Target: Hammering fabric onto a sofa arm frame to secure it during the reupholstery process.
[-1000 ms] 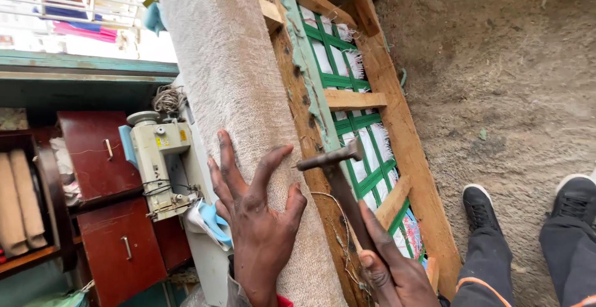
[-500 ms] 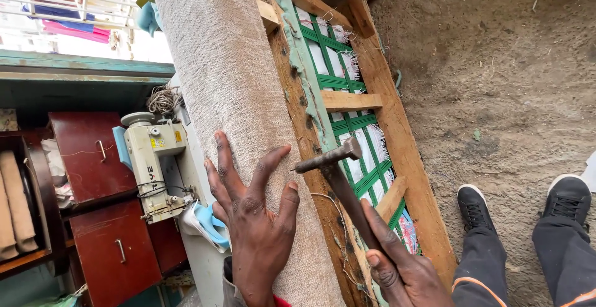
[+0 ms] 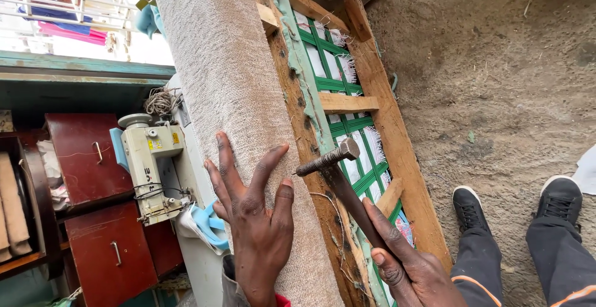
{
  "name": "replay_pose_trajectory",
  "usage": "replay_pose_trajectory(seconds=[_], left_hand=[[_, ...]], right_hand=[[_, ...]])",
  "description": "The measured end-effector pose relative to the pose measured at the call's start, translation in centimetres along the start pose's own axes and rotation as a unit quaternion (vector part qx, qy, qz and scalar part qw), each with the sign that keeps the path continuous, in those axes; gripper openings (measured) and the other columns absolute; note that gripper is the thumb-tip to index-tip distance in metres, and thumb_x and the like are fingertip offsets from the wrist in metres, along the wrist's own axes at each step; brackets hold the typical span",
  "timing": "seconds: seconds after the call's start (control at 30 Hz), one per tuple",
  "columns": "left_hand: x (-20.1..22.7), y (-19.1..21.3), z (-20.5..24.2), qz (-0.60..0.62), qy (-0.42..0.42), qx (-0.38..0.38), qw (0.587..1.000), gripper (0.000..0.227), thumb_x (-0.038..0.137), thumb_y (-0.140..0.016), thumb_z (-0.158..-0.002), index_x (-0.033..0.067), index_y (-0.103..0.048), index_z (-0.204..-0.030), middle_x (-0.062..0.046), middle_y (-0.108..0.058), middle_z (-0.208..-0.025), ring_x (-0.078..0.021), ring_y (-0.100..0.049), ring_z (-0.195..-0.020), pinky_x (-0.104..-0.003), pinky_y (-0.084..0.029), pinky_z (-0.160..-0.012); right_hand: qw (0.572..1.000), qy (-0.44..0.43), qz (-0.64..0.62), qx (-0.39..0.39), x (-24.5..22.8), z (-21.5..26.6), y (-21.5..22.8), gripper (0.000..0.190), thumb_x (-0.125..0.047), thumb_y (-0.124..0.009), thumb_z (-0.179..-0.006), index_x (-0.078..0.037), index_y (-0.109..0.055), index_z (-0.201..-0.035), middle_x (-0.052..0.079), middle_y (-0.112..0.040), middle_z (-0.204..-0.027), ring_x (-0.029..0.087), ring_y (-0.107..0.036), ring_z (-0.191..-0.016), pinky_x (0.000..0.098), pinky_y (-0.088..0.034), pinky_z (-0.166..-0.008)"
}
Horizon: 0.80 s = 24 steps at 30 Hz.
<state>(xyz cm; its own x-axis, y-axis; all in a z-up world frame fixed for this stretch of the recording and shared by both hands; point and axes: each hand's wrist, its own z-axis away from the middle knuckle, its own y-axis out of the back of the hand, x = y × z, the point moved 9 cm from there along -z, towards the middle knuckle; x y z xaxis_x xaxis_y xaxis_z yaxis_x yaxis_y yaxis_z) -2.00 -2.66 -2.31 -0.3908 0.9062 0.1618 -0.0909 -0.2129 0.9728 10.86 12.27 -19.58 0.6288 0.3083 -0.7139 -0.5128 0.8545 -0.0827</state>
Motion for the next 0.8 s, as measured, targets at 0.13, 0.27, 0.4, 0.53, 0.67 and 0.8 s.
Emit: replay_pose_trajectory(seconds=[0.13, 0.27, 0.4, 0.53, 0.67, 0.8], left_hand=[[0.2, 0.1, 0.0, -0.010, 0.000, 0.001, 1.000, 0.042, 0.019, -0.064, -0.092, 0.0393, -0.070, -0.129, -0.001, 0.000, -0.175, -0.0417, 0.016, -0.158, -0.082, 0.003, -0.107], [0.1, 0.1, -0.1, -0.036, -0.001, 0.006, 0.999, 0.052, 0.020, -0.070, -0.084, 0.0417, -0.068, -0.131, -0.001, -0.002, -0.175, -0.0438, 0.012, -0.159, -0.084, 0.000, -0.105], [0.1, 0.1, -0.2, -0.042, 0.002, -0.010, 0.999, 0.061, 0.013, -0.069, -0.078, 0.0416, -0.066, -0.132, -0.001, 0.000, -0.175, -0.0439, 0.013, -0.158, -0.085, 0.000, -0.103], [0.0, 0.2, -0.2, -0.033, -0.005, -0.018, 0.999, 0.059, 0.015, -0.068, -0.081, 0.0414, -0.065, -0.134, -0.001, 0.001, -0.175, -0.0438, 0.013, -0.159, -0.083, -0.001, -0.104], [0.0, 0.3, -0.2, -0.035, -0.008, -0.030, 0.999, 0.065, 0.015, -0.071, -0.078, 0.0422, -0.064, -0.136, 0.001, 0.001, -0.175, -0.0431, 0.012, -0.159, -0.082, 0.001, -0.105], [-0.3, 0.1, -0.4, -0.047, 0.009, -0.077, 0.996, 0.080, 0.012, -0.076, -0.071, 0.0450, -0.058, -0.142, 0.003, 0.010, -0.175, -0.0432, 0.019, -0.157, -0.081, 0.006, -0.107]], right_hand=[[1.000, 0.014, 0.000, 0.006, -1.8, 0.4, 0.4, 0.073, -0.057, -0.042, -0.090, -0.061, -0.030, -0.161, -0.001, -0.080, -0.055, 0.014, -0.080, -0.045, 0.0118, -0.027, -0.101], [0.993, 0.012, 0.112, 0.026, -3.0, 0.7, 1.0, 0.069, -0.063, -0.035, -0.086, -0.066, -0.026, -0.153, -0.010, -0.095, -0.088, -0.003, -0.089, -0.084, 0.0395, 0.031, -0.125], [0.986, -0.044, 0.157, 0.014, -2.7, 0.9, 1.7, 0.071, -0.067, -0.033, -0.082, -0.074, -0.025, -0.152, -0.012, -0.089, -0.054, -0.010, -0.090, -0.068, 0.0237, 0.016, -0.127], [0.997, -0.033, 0.066, 0.014, 1.3, 0.2, 0.0, 0.073, -0.065, -0.045, -0.082, -0.072, -0.030, -0.154, 0.002, -0.091, -0.070, 0.019, -0.084, -0.048, 0.0101, -0.045, -0.103], [0.979, 0.015, 0.176, 0.101, -1.6, 0.7, 1.9, 0.069, -0.070, -0.037, -0.081, -0.072, -0.033, -0.150, 0.010, -0.081, -0.074, 0.009, -0.084, -0.051, 0.0273, -0.013, -0.120], [0.997, -0.059, 0.036, -0.040, -0.1, -0.5, -1.5, 0.077, -0.062, -0.043, -0.085, -0.070, -0.023, -0.159, 0.009, -0.075, -0.056, 0.022, -0.075, -0.051, 0.0228, -0.051, -0.063]])
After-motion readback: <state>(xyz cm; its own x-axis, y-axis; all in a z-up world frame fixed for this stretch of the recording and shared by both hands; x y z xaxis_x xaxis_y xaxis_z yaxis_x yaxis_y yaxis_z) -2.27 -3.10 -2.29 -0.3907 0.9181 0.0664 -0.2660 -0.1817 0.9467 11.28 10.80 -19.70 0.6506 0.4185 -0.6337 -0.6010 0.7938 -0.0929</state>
